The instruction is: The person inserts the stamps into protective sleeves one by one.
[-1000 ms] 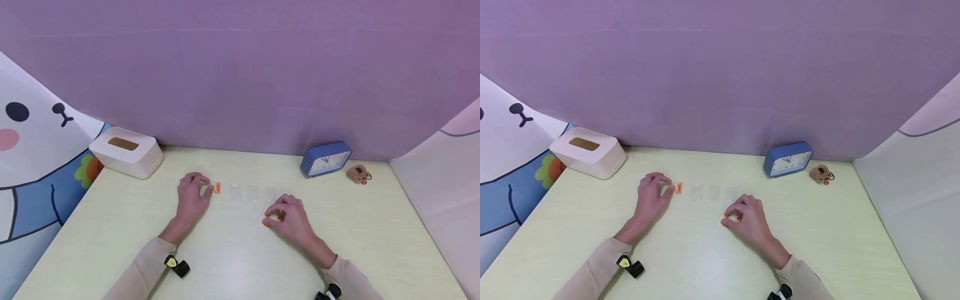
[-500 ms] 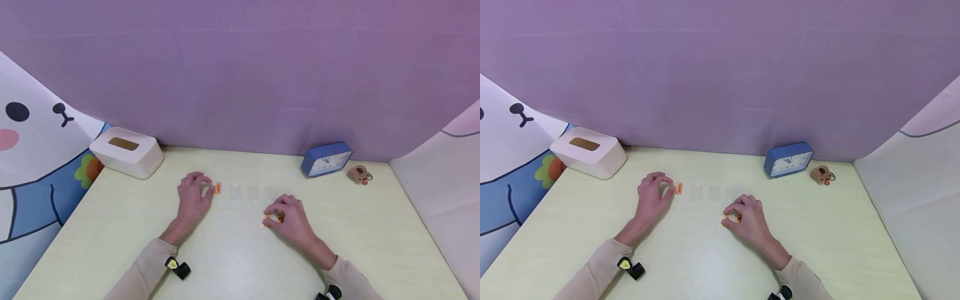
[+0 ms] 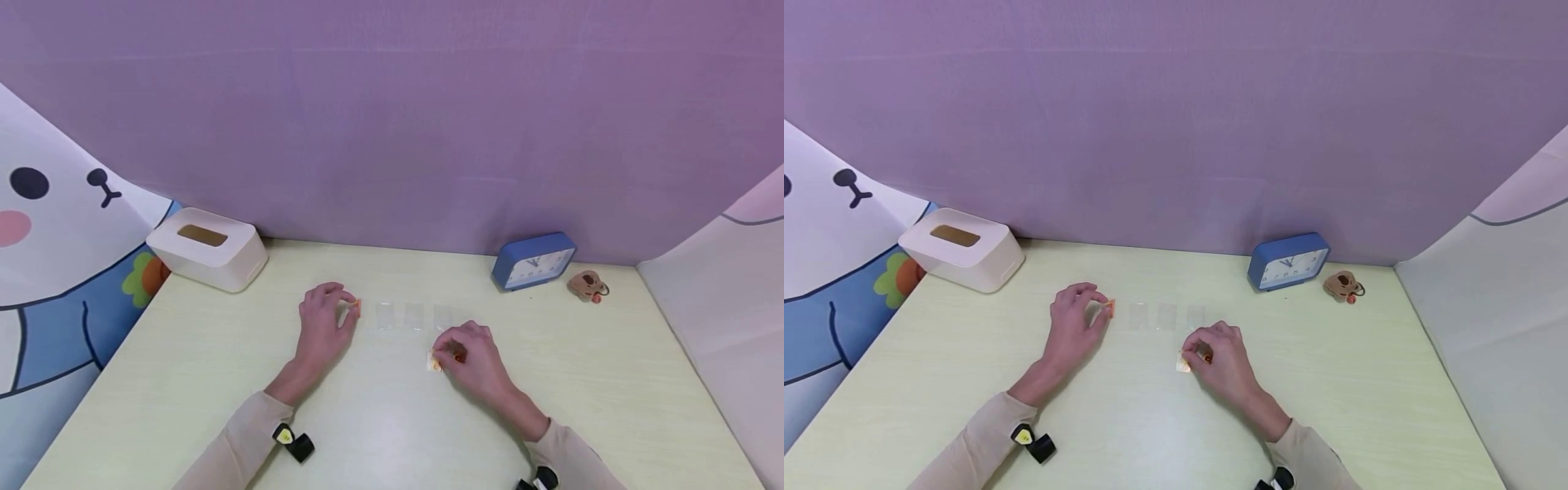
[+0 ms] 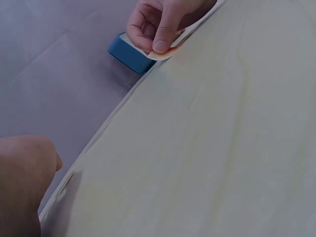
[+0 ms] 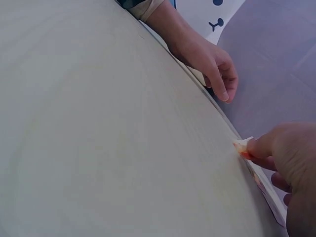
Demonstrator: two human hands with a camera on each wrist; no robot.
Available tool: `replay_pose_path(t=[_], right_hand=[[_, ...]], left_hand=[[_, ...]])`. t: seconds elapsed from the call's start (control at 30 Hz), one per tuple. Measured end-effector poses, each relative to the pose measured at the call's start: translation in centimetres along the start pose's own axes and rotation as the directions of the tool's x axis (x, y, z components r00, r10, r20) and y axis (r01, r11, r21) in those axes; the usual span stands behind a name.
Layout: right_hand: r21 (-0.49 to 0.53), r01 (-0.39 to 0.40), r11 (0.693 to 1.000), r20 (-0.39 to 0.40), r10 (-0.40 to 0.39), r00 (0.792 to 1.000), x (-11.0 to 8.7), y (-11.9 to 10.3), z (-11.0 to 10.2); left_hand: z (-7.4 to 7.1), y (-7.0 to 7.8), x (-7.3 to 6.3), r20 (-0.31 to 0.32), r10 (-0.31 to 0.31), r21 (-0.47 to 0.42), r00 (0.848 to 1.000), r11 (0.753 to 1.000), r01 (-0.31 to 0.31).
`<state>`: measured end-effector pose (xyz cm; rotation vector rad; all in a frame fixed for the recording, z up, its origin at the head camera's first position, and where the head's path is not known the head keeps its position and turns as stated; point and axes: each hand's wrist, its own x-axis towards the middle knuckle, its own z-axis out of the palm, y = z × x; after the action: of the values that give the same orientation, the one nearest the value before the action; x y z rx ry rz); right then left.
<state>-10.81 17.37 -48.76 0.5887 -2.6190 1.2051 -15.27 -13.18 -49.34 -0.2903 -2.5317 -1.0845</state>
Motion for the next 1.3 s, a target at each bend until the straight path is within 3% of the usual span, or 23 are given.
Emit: replay_pose_path(t=[0.23, 0.33, 0.6, 0.73, 0.9, 1.03, 1.3], right_hand=[[-0.005, 0.131, 0.991, -0.066, -0.131, 0.989, 0.0, 0.4, 0.1], [0.031, 0.150, 0.988, -0.099, -0.146, 0.984, 0.0, 0.6, 0.2], [0.182, 0.078, 0.980, -0.161, -0.048, 0.986, -0.1, -0.1, 0.5], [0.238, 0.066, 0.969, -0.189, -0.021, 0.982, -0.2, -0.5, 0.9], [0.291, 0.028, 0.956, -0.211, 0.035, 0.977, -0.1, -0.8, 1.4], [0.316, -0.013, 0.949, -0.209, 0.083, 0.974, 0.0, -1.0, 1.6], [0.366, -0.063, 0.929, -0.170, 0.133, 0.977, 0.1, -1.4, 1.6]], left_hand=[[1.0, 0.2, 0.3, 0.038, 0.050, 0.025, 0.998, 0.998, -0.051], [1.5, 0.4, 0.4, 0.070, 0.070, 0.030, 0.995, 0.997, -0.072], [2.1, 0.6, 0.4, 0.122, 0.160, 0.119, 0.979, 0.977, -0.175], [2.2, 0.8, 0.3, 0.166, 0.174, 0.169, 0.971, 0.965, -0.202], [2.2, 0.8, 0.3, 0.190, 0.178, 0.182, 0.965, 0.960, -0.213], [2.1, 0.7, 0.3, 0.167, 0.188, 0.173, 0.968, 0.961, -0.217], [1.6, 0.9, 0.2, 0.168, 0.163, 0.135, 0.972, 0.973, -0.186]])
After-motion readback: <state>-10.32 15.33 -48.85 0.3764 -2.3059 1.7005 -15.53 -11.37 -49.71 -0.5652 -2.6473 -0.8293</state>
